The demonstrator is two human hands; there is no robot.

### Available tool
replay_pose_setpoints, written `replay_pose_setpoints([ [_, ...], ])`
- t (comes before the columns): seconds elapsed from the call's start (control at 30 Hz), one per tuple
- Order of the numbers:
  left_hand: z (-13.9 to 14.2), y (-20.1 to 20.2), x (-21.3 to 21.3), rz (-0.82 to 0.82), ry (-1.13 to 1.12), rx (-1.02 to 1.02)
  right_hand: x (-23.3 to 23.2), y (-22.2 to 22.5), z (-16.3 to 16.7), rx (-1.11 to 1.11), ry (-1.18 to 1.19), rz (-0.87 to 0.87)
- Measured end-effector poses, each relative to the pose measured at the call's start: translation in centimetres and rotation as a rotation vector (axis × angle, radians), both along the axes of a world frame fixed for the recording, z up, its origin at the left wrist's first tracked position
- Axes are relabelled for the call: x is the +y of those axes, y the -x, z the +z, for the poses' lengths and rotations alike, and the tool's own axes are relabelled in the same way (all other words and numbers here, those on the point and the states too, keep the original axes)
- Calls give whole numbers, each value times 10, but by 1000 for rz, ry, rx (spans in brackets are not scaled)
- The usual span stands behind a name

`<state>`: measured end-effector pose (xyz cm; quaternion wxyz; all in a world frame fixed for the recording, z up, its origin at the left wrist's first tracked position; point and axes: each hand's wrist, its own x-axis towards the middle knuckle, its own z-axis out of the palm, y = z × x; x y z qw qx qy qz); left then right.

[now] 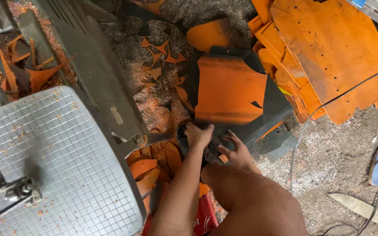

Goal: The person uses a vertical cutting machine to cut orange rubber sheets into specific shapes. They guide the material under the blade, rotate and reposition the sheet as needed, and remove cut pieces to continue the process.

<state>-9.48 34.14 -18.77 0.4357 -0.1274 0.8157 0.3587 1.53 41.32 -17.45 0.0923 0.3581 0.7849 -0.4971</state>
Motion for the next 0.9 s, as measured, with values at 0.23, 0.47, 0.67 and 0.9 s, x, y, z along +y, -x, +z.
replay_pose_setpoints([
  [0.23,41,9,-20,-349,-277,304,17,-18,-7,214,375,-373],
  [0.47,125,-9,-62,-145,-524,495,20,-15,34,293,183,-658],
  [0.67,182,-67,-123,-108,-1109,818,57,-31,106,495,350,-411],
  [0.9,226,-139,-245,206,-927,483,62,-53,192,558,-109,-84],
])
